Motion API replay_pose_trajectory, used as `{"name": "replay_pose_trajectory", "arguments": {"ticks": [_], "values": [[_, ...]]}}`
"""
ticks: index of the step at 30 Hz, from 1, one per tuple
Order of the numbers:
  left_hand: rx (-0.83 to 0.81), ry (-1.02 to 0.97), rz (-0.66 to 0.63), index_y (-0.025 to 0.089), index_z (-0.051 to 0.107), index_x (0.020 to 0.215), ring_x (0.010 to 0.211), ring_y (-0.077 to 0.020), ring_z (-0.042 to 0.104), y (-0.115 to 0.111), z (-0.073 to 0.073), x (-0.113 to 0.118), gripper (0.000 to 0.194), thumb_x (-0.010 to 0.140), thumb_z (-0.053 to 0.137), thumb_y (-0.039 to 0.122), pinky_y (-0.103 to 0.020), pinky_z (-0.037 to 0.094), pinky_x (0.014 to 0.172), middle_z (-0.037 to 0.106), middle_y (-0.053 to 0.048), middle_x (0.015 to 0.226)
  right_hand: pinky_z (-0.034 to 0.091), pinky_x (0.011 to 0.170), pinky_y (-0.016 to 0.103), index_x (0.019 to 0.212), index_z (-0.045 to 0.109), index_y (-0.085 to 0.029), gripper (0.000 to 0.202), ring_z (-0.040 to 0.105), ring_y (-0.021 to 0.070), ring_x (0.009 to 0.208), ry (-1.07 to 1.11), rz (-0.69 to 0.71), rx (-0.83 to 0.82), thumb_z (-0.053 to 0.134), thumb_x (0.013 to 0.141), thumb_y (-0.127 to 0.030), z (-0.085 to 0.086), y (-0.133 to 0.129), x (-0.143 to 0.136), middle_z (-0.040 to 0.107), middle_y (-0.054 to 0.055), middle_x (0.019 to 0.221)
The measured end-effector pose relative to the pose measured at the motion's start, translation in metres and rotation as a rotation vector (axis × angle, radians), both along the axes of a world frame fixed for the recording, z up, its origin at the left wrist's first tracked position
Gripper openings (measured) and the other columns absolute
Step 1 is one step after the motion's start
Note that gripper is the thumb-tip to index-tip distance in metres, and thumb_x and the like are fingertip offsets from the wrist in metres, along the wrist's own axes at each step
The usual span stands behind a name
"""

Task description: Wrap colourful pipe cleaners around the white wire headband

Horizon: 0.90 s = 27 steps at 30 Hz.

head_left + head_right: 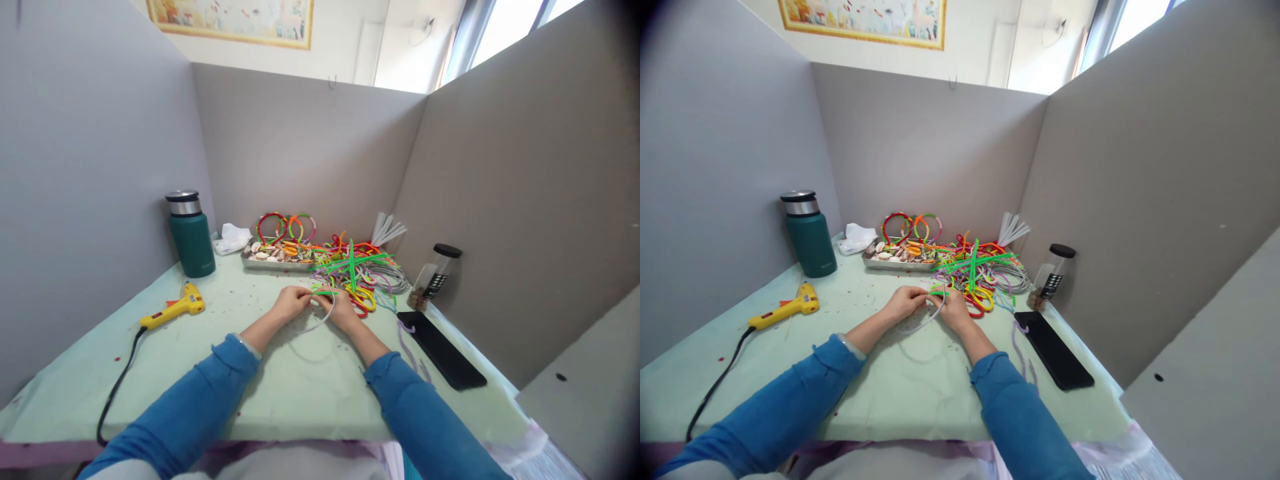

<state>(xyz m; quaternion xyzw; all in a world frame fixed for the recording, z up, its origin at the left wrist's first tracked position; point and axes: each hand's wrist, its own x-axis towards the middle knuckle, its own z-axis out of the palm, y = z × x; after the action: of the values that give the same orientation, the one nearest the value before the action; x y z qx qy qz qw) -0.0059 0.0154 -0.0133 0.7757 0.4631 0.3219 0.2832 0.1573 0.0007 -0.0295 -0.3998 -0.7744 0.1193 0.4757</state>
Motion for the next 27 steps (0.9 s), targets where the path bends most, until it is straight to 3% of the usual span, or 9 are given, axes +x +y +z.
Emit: {"name": "replay_pose_trajectory", "arguments": {"ticks": [12,27], "values": [[0.094,0.042,-0.002,0.016,0.072,0.089,0.06,-0.0121,0.049,-0.0028,-0.001,-0.0002,0.034,0.073,0.055,0.041,-0.02,0.031,0.055,0.063,0.0,0.064,0.044,0.062,0.026,0.079,0.069,-0.018,0.021,0.059,0.0169,0.066,0.069,0.022,-0.012,0.056,0.08,-0.035,0.0021,-0.0022,-0.0002,0.066,0.004,0.072],[0.108,0.065,-0.001,0.02,0.072,0.091,0.072,-0.0164,0.057,-0.0073,0.0039,0.0012,0.028,0.075,0.049,0.026,-0.022,0.035,0.065,0.071,-0.004,0.084,0.047,0.069,0.03,0.083,0.069,-0.019,0.018,0.061,0.0186,0.072,0.058,-0.017,0.02,0.061,0.077,-0.035,-0.0005,-0.0002,-0.0021,0.068,0.006,0.078]]}}
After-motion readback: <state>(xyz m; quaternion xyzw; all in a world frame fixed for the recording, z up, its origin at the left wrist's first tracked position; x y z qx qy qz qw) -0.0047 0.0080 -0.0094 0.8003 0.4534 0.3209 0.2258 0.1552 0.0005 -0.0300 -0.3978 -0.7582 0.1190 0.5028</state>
